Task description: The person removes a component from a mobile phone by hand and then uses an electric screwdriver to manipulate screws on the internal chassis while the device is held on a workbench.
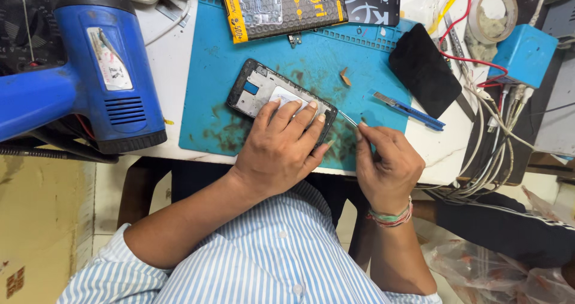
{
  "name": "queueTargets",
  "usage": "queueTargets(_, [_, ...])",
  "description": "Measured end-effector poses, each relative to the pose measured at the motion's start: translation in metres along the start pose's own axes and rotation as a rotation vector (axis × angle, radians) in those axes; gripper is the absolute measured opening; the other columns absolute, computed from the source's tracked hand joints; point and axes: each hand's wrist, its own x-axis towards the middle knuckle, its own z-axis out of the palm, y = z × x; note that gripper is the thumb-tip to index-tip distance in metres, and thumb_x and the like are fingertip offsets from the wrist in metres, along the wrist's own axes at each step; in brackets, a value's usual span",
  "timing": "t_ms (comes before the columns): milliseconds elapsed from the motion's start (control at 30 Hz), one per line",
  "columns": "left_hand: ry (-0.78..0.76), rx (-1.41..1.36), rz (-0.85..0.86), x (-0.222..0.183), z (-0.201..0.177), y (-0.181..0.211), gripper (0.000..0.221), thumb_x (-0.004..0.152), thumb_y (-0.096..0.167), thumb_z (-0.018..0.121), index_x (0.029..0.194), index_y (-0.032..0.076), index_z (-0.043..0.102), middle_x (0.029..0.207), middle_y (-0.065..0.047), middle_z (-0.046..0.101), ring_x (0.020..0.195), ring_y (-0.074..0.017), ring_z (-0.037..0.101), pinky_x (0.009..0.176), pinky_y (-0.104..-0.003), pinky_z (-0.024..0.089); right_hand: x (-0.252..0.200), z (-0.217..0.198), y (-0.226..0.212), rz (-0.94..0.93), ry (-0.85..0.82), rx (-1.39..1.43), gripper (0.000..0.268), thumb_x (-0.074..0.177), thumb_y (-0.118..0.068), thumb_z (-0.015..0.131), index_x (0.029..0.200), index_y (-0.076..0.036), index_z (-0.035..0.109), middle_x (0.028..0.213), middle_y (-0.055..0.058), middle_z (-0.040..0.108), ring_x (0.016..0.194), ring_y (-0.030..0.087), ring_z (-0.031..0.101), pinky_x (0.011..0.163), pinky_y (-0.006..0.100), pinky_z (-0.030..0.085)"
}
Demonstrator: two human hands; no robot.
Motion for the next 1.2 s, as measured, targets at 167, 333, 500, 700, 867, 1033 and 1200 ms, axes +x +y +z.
queueTargets(167, [0.005, 0.004, 0.001, -0.0012, 0.0009, -0.0001, 0.045, 0.099, 0.039, 0.068, 0.124, 0.002, 0.072, 0.132, -0.015, 0.065, 0.124, -0.0292, 0.056, 0.112, -0.05, 0.039, 0.002, 0.0022, -0.0005, -0.028, -0.018, -0.045, 0.018, 0.093, -0.001, 0.081, 0.109, -0.005, 0.076, 0.096, 0.01, 0.073, 0.069, 0.017, 0.067, 0.062, 0.028, 0.05])
queueTargets(333, [0.001, 0.011, 0.014, -0.0014, 0.0013, -0.0012, 0.045, 0.098, 0.039, 0.067, 0.122, 0.002, 0.072, 0.131, -0.015, 0.066, 0.125, -0.03, 0.057, 0.112, -0.052, 0.04, 0.0017, 0.0048, 0.0005, -0.037, -0.023, -0.079, 0.017, 0.094, -0.001, 0.081, 0.11, -0.006, 0.077, 0.097, 0.01, 0.073, 0.071, 0.018, 0.067, 0.064, 0.028, 0.051])
queueTargets(500, [0.012, -0.001, 0.016, -0.0022, 0.0024, -0.002, 0.044, 0.099, 0.038, 0.068, 0.122, 0.001, 0.072, 0.131, -0.017, 0.067, 0.126, -0.0312, 0.059, 0.113, -0.052, 0.042, 0.003, 0.0043, 0.0009, -0.03, 0.005, -0.07, 0.017, 0.094, 0.0, 0.081, 0.109, -0.006, 0.077, 0.095, 0.01, 0.074, 0.068, 0.017, 0.066, 0.061, 0.028, 0.05])
queueTargets(700, [0.009, -0.022, 0.013, -0.0034, 0.0027, -0.0034, 0.045, 0.098, 0.038, 0.068, 0.121, 0.001, 0.072, 0.13, -0.017, 0.067, 0.125, -0.0317, 0.059, 0.113, -0.053, 0.042, 0.0021, 0.0039, 0.0035, -0.062, -0.021, -0.074, 0.018, 0.095, -0.001, 0.082, 0.111, -0.007, 0.076, 0.096, 0.009, 0.073, 0.069, 0.015, 0.066, 0.062, 0.028, 0.049])
queueTargets(867, [0.018, -0.03, 0.011, -0.0025, 0.0013, -0.0044, 0.045, 0.099, 0.038, 0.068, 0.122, 0.0, 0.072, 0.131, -0.017, 0.067, 0.125, -0.0318, 0.06, 0.114, -0.052, 0.043, 0.0017, 0.0037, 0.001, -0.053, -0.036, -0.102, 0.018, 0.091, -0.002, 0.082, 0.108, -0.006, 0.078, 0.094, 0.009, 0.074, 0.064, 0.015, 0.064, 0.058, 0.028, 0.048])
queueTargets(1033, [0.01, -0.017, 0.015, -0.0029, 0.0022, -0.0044, 0.045, 0.098, 0.039, 0.068, 0.122, 0.0, 0.072, 0.13, -0.018, 0.068, 0.124, -0.0319, 0.06, 0.112, -0.052, 0.043, 0.0008, 0.0035, 0.0021, -0.068, -0.034, -0.111, 0.018, 0.093, -0.002, 0.081, 0.109, -0.006, 0.077, 0.096, 0.009, 0.073, 0.069, 0.017, 0.067, 0.063, 0.029, 0.051])
queueTargets(1200, [0.009, -0.03, 0.01, -0.0035, 0.0027, -0.0046, 0.045, 0.099, 0.038, 0.067, 0.123, 0.0, 0.072, 0.131, -0.017, 0.067, 0.126, -0.0322, 0.06, 0.114, -0.052, 0.042, 0.0015, 0.0042, -0.0007, -0.085, -0.031, -0.133, 0.017, 0.094, -0.002, 0.081, 0.11, -0.006, 0.076, 0.098, 0.009, 0.073, 0.072, 0.019, 0.069, 0.065, 0.03, 0.052])
